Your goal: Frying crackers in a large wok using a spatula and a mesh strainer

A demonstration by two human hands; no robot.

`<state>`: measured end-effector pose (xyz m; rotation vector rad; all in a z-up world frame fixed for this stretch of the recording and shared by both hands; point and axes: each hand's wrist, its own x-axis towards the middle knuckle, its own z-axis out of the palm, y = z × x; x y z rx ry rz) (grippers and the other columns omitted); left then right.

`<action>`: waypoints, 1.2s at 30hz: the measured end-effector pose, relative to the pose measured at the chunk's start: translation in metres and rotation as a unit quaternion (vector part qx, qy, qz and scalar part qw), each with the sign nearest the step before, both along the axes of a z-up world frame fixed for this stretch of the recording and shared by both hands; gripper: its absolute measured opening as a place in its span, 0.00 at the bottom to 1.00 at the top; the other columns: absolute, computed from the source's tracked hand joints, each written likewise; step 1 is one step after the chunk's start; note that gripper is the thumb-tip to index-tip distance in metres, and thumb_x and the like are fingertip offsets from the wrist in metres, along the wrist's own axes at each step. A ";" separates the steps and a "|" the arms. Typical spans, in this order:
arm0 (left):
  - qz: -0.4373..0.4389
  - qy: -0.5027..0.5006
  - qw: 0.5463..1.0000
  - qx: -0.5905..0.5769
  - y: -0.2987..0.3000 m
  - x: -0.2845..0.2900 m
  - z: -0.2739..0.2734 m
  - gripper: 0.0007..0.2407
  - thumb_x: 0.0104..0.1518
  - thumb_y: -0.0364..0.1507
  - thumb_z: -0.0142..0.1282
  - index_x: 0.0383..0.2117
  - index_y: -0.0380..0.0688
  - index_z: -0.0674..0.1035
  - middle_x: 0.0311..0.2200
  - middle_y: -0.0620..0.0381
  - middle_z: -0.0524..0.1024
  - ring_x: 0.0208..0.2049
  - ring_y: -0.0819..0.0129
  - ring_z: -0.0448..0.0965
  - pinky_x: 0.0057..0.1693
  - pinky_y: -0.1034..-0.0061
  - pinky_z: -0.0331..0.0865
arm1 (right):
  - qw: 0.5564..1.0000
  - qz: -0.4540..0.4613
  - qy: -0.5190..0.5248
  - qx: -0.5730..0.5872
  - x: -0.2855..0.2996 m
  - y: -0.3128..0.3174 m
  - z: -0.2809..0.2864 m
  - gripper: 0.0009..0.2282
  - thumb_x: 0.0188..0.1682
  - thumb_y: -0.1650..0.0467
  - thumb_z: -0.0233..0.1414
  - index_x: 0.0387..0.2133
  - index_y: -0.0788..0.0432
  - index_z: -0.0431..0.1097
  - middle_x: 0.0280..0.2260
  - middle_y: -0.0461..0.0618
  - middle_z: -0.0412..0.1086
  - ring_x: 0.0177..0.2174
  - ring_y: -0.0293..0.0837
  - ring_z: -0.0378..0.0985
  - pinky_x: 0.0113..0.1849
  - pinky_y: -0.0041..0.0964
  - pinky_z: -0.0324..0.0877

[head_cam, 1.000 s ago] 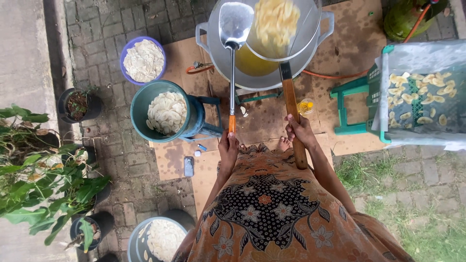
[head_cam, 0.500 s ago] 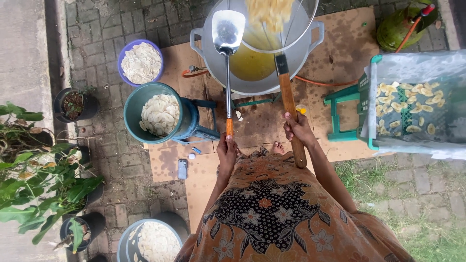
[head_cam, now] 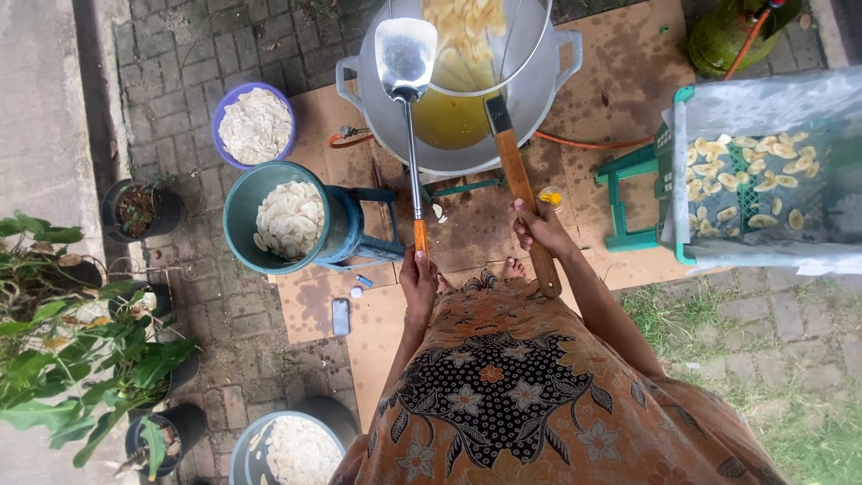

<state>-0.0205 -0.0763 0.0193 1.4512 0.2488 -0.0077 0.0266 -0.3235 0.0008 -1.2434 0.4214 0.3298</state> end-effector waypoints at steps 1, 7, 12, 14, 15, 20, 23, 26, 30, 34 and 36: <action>-0.003 0.001 1.000 0.000 -0.001 -0.001 -0.001 0.11 0.65 0.32 0.36 0.40 0.41 0.74 0.08 0.62 0.58 0.07 0.79 0.56 0.17 0.87 0.51 | 1.000 -0.003 0.001 0.000 -0.002 -0.001 -0.010 0.14 0.55 0.62 0.45 0.36 0.64 0.59 0.14 0.48 0.54 0.08 0.35 0.57 0.10 0.32 0.62; -0.018 -0.009 1.000 0.006 0.007 -0.006 0.001 0.12 0.65 0.32 0.35 0.39 0.39 0.73 0.08 0.60 0.60 0.06 0.78 0.58 0.16 0.85 0.53 | 1.000 0.006 0.030 0.002 -0.016 0.008 -0.042 0.13 0.54 0.64 0.45 0.34 0.65 0.60 0.15 0.49 0.57 0.09 0.36 0.60 0.11 0.34 0.63; -0.022 -0.004 1.000 -0.011 0.029 -0.009 -0.033 0.12 0.65 0.33 0.35 0.40 0.39 0.73 0.09 0.61 0.59 0.06 0.78 0.57 0.16 0.86 0.52 | 1.000 -0.018 -0.022 0.005 -0.010 0.017 0.030 0.13 0.54 0.64 0.46 0.35 0.65 0.59 0.15 0.49 0.55 0.08 0.36 0.59 0.10 0.33 0.64; -0.024 -0.011 1.000 -0.004 0.035 -0.005 -0.025 0.12 0.65 0.33 0.36 0.40 0.39 0.73 0.09 0.60 0.59 0.05 0.78 0.58 0.16 0.85 0.53 | 0.999 -0.024 -0.033 0.011 -0.004 0.023 0.035 0.13 0.54 0.64 0.46 0.35 0.64 0.59 0.15 0.48 0.54 0.08 0.36 0.58 0.10 0.32 0.63; -0.022 -0.016 1.000 0.003 0.040 -0.005 -0.021 0.12 0.65 0.32 0.36 0.40 0.39 0.73 0.09 0.60 0.60 0.05 0.77 0.58 0.16 0.85 0.53 | 0.999 -0.028 -0.042 0.017 -0.003 0.026 0.038 0.13 0.55 0.64 0.46 0.35 0.64 0.58 0.14 0.47 0.53 0.07 0.35 0.57 0.10 0.32 0.62; -0.026 -0.003 1.000 0.000 0.064 -0.002 -0.024 0.12 0.65 0.32 0.35 0.40 0.39 0.73 0.09 0.60 0.58 0.05 0.76 0.58 0.15 0.85 0.52 | 0.999 -0.037 -0.013 0.003 -0.012 0.050 0.001 0.13 0.54 0.63 0.47 0.34 0.64 0.58 0.15 0.49 0.56 0.08 0.37 0.59 0.10 0.33 0.63; -0.036 0.010 0.999 -0.002 0.078 -0.005 -0.022 0.13 0.65 0.32 0.34 0.40 0.39 0.73 0.09 0.60 0.58 0.05 0.76 0.58 0.15 0.85 0.53 | 0.999 -0.039 0.025 0.010 -0.033 0.067 -0.026 0.14 0.54 0.63 0.46 0.35 0.65 0.59 0.16 0.49 0.57 0.09 0.36 0.60 0.11 0.33 0.64; -0.046 0.016 0.999 -0.004 0.092 -0.001 -0.027 0.13 0.65 0.33 0.34 0.40 0.41 0.73 0.09 0.60 0.58 0.05 0.76 0.58 0.14 0.85 0.53 | 0.998 -0.034 0.052 0.018 -0.046 0.079 -0.035 0.15 0.53 0.63 0.45 0.36 0.67 0.60 0.17 0.49 0.57 0.10 0.36 0.60 0.11 0.33 0.64; -0.058 0.028 0.998 0.010 0.100 0.007 -0.020 0.13 0.65 0.34 0.34 0.38 0.41 0.72 0.10 0.62 0.58 0.05 0.77 0.57 0.14 0.86 0.52 | 0.997 -0.053 0.048 0.016 -0.054 0.084 -0.003 0.14 0.53 0.63 0.45 0.35 0.65 0.60 0.16 0.49 0.56 0.09 0.36 0.60 0.11 0.32 0.64; -0.084 0.019 0.996 0.010 0.103 0.020 -0.027 0.12 0.65 0.34 0.35 0.38 0.41 0.73 0.09 0.61 0.58 0.04 0.77 0.58 0.13 0.85 0.52 | 0.995 -0.089 0.035 0.021 -0.049 0.081 0.036 0.13 0.54 0.63 0.45 0.33 0.64 0.59 0.16 0.49 0.56 0.09 0.37 0.60 0.10 0.33 0.64; -0.086 0.017 0.996 0.014 0.100 0.025 -0.029 0.12 0.65 0.34 0.34 0.39 0.41 0.72 0.09 0.62 0.58 0.04 0.77 0.58 0.13 0.87 0.52 | 0.994 -0.101 0.020 0.026 -0.048 0.076 0.039 0.12 0.53 0.64 0.46 0.33 0.63 0.58 0.15 0.49 0.56 0.08 0.38 0.58 0.10 0.34 0.63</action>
